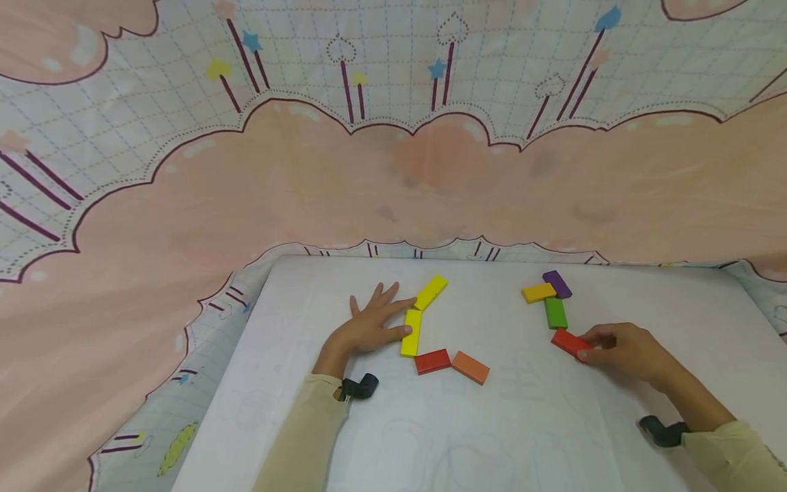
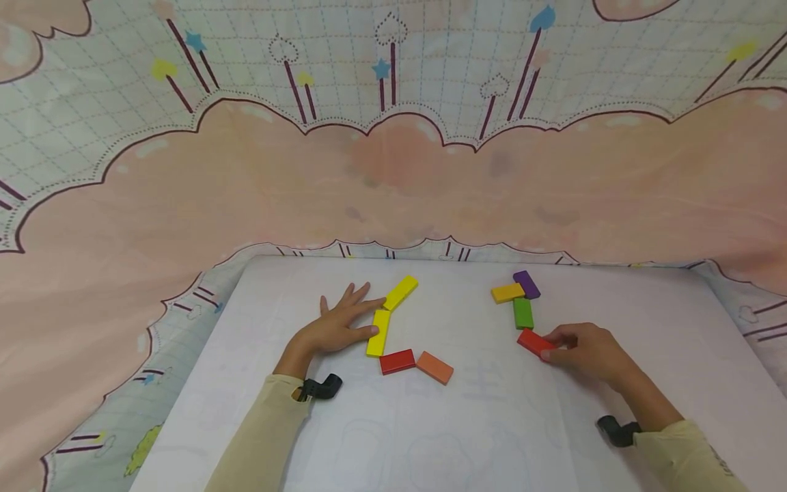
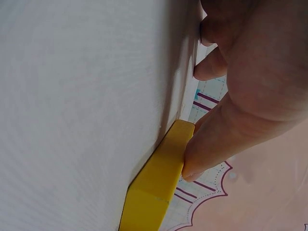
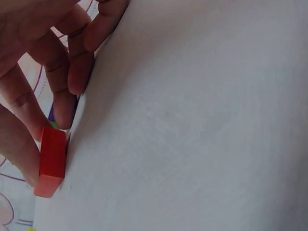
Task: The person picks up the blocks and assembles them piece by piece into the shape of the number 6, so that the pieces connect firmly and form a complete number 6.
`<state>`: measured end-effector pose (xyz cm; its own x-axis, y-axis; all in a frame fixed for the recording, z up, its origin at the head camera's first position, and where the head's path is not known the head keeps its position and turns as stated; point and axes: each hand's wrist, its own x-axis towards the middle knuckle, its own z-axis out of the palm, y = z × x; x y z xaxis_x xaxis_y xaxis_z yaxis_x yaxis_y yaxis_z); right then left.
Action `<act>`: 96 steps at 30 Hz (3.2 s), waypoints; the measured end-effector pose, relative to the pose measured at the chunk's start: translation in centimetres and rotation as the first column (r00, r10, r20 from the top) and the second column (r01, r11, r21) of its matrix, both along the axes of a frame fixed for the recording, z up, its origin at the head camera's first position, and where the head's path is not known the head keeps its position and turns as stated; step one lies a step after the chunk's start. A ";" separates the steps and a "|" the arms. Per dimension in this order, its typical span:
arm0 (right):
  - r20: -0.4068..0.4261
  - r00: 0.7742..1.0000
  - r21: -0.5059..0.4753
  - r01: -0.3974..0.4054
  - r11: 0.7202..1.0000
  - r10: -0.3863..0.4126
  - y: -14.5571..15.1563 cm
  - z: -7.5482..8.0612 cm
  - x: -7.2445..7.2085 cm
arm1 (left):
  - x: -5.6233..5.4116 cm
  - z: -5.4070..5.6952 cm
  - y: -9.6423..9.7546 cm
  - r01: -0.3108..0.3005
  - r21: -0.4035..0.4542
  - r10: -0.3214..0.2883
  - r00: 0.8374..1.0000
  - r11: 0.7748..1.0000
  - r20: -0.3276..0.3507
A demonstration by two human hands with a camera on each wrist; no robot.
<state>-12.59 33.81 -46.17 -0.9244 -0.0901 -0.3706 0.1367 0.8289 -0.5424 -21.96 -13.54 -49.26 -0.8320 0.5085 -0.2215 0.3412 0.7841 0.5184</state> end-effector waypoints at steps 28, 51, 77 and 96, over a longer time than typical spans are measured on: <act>0.203 0.979 -0.354 0.103 0.929 -0.031 -2.7 1.0 1.5 | 0.1 0.2 -0.2 0.005 -0.009 -0.005 1.000 1.000 0.017; 0.194 0.980 -0.466 0.049 0.883 0.048 -8.1 0.7 3.4 | 0.1 0.1 -0.2 0.004 -0.007 -0.004 1.000 1.000 0.015; 0.000 0.997 -0.276 -0.069 0.959 0.072 -13.4 0.2 4.6 | 0.2 0.2 -0.2 0.005 -0.007 -0.005 1.000 1.000 0.013; -0.035 0.994 -0.156 -0.105 0.982 0.101 -14.5 0.0 4.3 | 0.2 0.3 -0.2 0.011 -0.014 -0.011 1.000 1.000 0.017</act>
<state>-8.29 19.28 -46.15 -0.9165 -0.2404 -0.3199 0.0390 0.7420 -0.6693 -21.79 -13.75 -48.94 -0.8226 0.5144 -0.2424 0.3412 0.7874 0.5133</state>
